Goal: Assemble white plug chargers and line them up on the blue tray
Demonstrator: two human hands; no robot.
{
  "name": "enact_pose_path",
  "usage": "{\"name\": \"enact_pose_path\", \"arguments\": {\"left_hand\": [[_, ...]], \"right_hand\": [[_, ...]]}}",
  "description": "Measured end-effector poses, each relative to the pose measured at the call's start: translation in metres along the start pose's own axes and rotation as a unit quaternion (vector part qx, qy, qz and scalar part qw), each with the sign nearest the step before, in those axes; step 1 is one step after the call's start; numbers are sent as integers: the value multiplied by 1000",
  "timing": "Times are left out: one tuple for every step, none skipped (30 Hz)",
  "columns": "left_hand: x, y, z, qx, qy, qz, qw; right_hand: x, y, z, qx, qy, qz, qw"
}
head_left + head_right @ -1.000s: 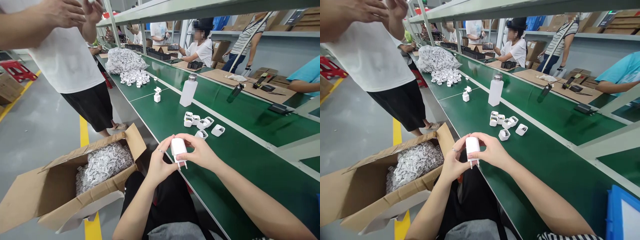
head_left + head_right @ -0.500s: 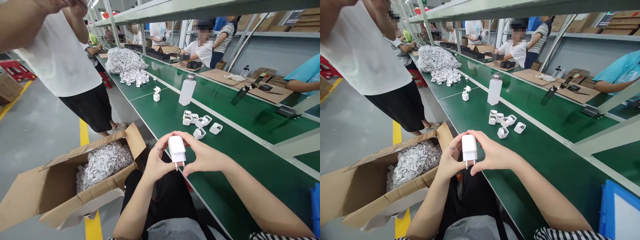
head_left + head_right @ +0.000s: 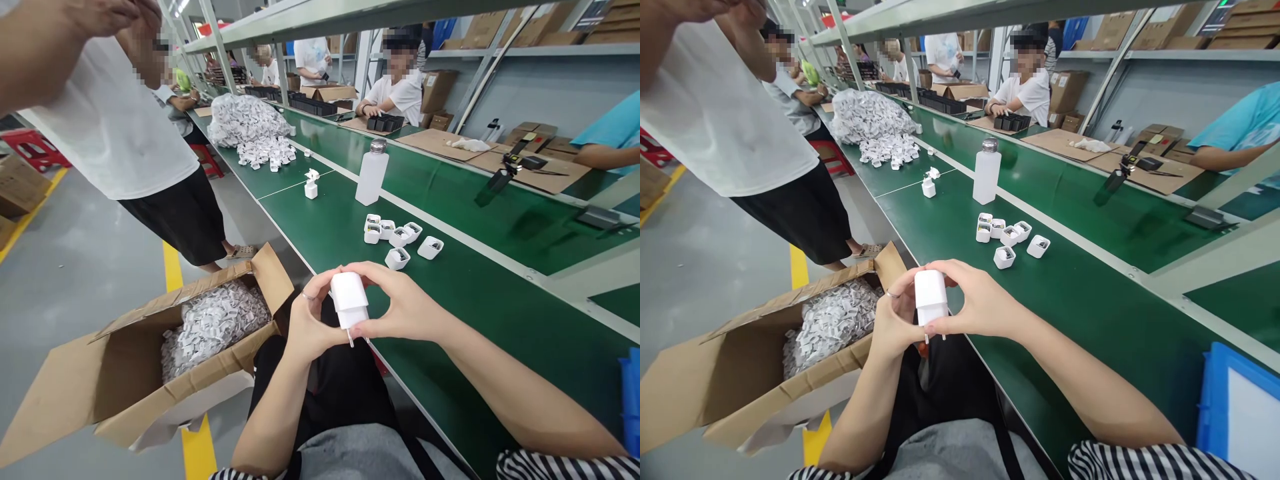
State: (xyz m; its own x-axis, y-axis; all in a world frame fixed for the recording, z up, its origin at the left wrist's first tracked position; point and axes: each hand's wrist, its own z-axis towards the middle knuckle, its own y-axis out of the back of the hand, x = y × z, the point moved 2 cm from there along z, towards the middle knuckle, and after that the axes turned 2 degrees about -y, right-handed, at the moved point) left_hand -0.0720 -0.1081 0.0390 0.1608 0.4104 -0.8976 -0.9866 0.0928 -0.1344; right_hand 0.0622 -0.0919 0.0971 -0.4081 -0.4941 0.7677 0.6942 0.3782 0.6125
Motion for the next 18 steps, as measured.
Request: {"name": "enact_pose_path", "arguments": {"left_hand": [[1,0,0,-3,5,-4,1000],[1,-1,-1,-4,9,-9,1000],[2,-1,-1,-6,13,-13,1000],[3,-1,-2,-7,17,-16,1000],[4,-1,-2,-9,21,-16,1000],[4,-1,-2,-12,25,-14,1000],[5,-1,-2,-15,27,-10,999],[5,-1,-2,-16,30,-7,999],[6,-1,-2,-16,32,-4,999],[6,-1,-2,-15,34,-4,999],[6,0,-2,-15,36,-4,999],[6,0,-2,-14,37,-4,999],[6,0,-2,-15,38,-4,999],[7,0,-1,-16,39,-6,999],[8,0,-1,-16,40,-7,999],[9,0,-1,-17,40,-9,999],[10,0,-1,-18,39,-11,999],[12,0,0,-19,39,-15,999]], "right_hand": [[0,0,0,2,1,6,1000],[-1,0,1,4,1,12,1000],[-2,0,1,5,1,19,1000],[-3,-1,2,7,1,25,1000],[-4,-1,2,9,0,31,999],[-5,-1,3,11,-3,36,999],[-5,-1,3,13,-5,40,999],[-6,-2,3,14,-7,43,999],[-6,-2,3,14,-9,44,999],[-7,-2,3,14,-10,45,999],[-7,-2,4,15,-11,46,999],[-7,-3,4,16,-11,48,999],[-8,-3,4,18,-11,52,998],[-9,-3,4,20,-13,56,998],[-10,-4,5,20,-15,61,998],[-11,-4,5,20,-18,65,998],[-12,-5,6,19,-22,68,997],[-13,-5,6,17,-25,71,997]]}}
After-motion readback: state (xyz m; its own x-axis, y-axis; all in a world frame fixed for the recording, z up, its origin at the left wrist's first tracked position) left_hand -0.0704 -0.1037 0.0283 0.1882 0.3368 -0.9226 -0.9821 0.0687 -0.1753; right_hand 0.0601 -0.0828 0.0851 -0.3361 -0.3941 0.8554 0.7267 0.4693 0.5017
